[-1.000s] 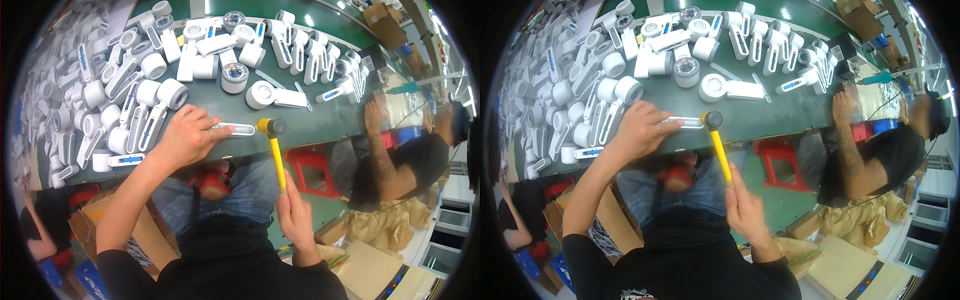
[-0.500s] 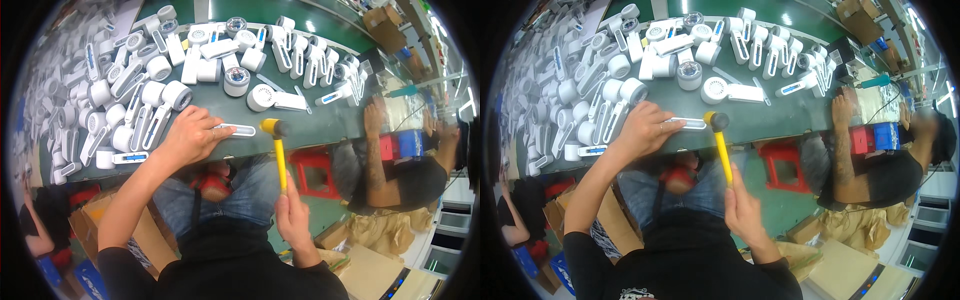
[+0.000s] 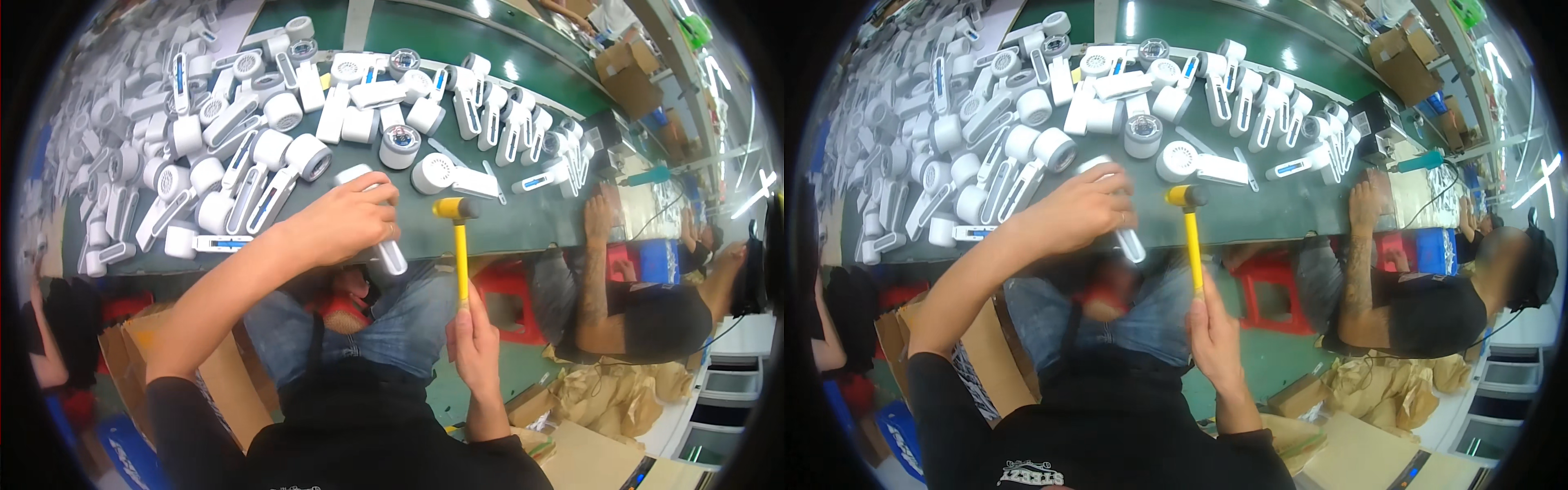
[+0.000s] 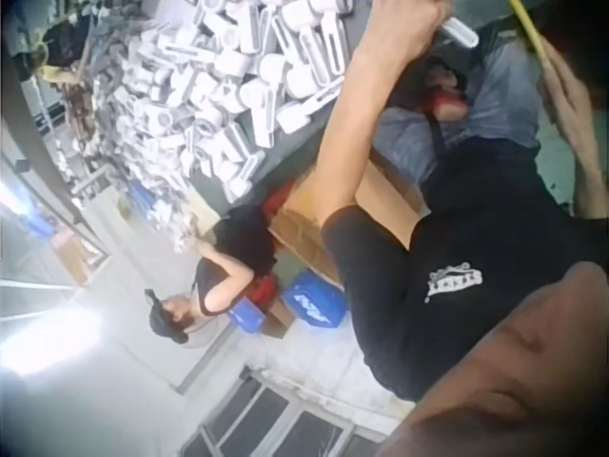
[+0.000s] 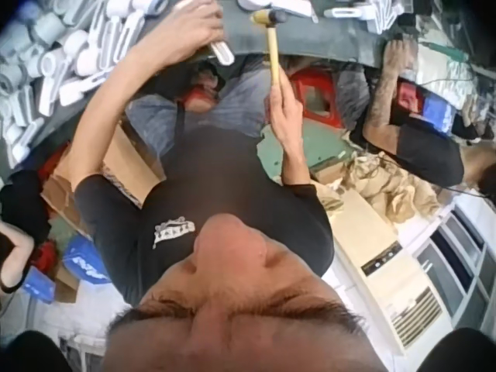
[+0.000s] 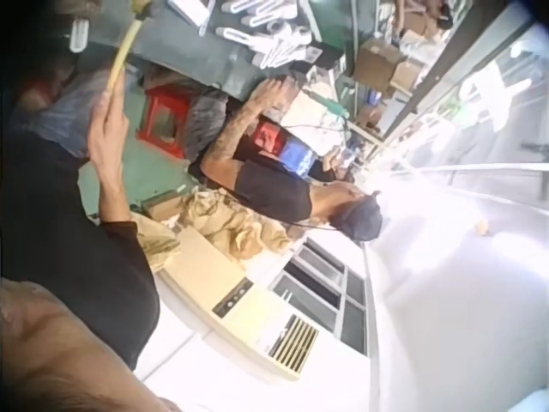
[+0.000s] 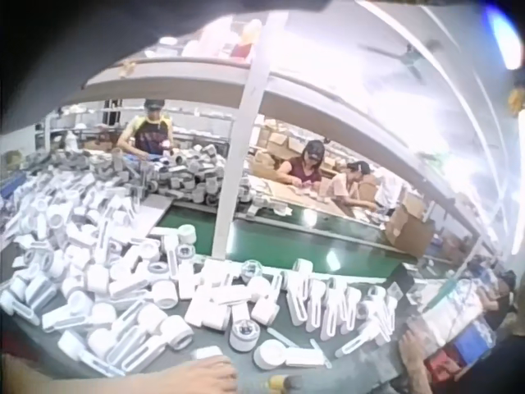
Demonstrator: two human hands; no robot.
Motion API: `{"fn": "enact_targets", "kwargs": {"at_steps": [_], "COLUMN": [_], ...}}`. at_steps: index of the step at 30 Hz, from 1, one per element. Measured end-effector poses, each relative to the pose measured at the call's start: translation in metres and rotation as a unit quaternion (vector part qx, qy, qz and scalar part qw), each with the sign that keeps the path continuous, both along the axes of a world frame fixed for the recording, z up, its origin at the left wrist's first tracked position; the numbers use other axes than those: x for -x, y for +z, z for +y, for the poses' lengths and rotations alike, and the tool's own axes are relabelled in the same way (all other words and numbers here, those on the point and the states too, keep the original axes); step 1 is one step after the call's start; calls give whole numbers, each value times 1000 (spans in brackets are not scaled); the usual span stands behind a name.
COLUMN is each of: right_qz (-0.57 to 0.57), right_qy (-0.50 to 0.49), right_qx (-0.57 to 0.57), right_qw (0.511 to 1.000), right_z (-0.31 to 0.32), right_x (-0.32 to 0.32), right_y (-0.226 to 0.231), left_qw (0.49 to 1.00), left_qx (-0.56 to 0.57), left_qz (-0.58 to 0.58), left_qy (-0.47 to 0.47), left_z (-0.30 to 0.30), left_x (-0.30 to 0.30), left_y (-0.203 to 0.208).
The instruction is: Assembling handheld fans using a hammer at a factory workstation.
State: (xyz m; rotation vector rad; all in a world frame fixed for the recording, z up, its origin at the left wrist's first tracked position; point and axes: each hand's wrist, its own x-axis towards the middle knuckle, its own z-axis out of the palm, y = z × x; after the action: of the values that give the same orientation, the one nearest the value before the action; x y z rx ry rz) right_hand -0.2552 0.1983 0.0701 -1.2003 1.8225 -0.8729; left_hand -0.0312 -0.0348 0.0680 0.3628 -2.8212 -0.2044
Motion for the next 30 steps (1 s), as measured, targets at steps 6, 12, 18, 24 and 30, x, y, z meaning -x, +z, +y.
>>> {"fn": "enact_targets", "kwargs": {"at_steps": [6,12,18,24,30], "right_qz": [-65,35,97,196,163], "right_qy": [13,98,88,136,123], "right_qx": [19,58,91,69,95], "right_qw": [998,993,987,969,974], "right_z": [5,-10,-17,-44,-38], "right_x": [1,-17,-39,-47,-48], "right_y": [1,-7,32,-7,5], "left_qw": [976,926,917,917,918], "left_qx": [6,-53,-45,-59,-62], "left_qz": [142,241,268,266,267], "left_qy": [166,286,294,292,287], "left_z": [23,70,58,57,56], "left_x": [-35,-45,-47,-47,-47], "left_y": [-12,-63,-65,-65,-62]}}
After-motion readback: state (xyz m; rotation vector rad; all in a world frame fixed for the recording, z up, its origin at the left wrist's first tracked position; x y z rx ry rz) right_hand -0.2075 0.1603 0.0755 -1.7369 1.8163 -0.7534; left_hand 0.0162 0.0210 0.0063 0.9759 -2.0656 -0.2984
